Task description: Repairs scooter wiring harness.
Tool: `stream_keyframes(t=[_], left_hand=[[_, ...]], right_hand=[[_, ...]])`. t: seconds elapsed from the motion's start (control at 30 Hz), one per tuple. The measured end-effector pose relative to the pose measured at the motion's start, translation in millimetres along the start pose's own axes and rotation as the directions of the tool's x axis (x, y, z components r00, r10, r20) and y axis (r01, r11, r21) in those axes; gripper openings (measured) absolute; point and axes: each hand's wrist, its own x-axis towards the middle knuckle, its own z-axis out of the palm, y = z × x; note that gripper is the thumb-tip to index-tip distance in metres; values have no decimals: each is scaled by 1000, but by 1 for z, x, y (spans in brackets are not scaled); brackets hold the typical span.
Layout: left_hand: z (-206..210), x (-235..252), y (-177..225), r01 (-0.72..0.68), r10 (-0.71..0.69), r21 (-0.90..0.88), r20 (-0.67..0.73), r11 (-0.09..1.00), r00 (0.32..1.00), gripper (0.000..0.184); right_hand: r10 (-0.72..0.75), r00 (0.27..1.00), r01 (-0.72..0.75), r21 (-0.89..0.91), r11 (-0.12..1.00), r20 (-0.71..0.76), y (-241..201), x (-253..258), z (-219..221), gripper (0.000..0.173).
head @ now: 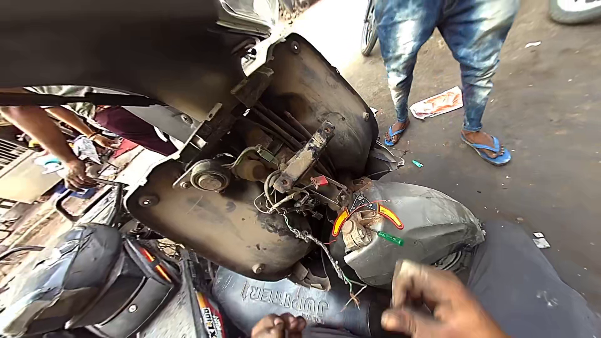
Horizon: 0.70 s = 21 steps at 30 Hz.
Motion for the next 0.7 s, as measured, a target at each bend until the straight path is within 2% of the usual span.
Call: stream_keyframes(t=[0.03,0.07,0.13,0.2,0.27,0.3,0.4,0.53,0.63,0.7], left_hand=[[-7,11,-4,-71,65,149,45,986,997,21],[-10,21,-11,-153,123,346,107,926,987,21],[-2,39,-37,-295,202,616,219,731,955,24],[16,57,-67,-398,286,745,284,536,915,32],[34,69,-86,-426,345,817,300,389,890,31],[42,73,-92,-420,358,834,293,358,887,31],[59,81,-104,-343,358,868,212,358,909,38],[72,87,-107,-225,298,908,119,353,947,45],[73,93,-112,-178,319,915,58,361,946,52],[72,97,-113,-166,327,901,29,401,945,55]], right_hand=[[34,998,-31,41,999,-59,4,15,-7,23],[63,991,-59,41,997,-116,7,31,-13,22],[13,982,-27,-75,997,-191,15,67,-16,19],[-126,979,71,-307,949,-163,22,103,-7,11],[-169,984,107,-565,818,-58,23,128,8,25],[-166,986,124,-661,740,-2,22,137,16,31],[-142,980,197,-796,572,140,27,155,28,30],[-241,950,291,-840,459,198,35,169,20,16],[-191,934,355,-851,387,303,37,177,11,21],[-234,906,417,-837,354,353,39,179,9,22]])
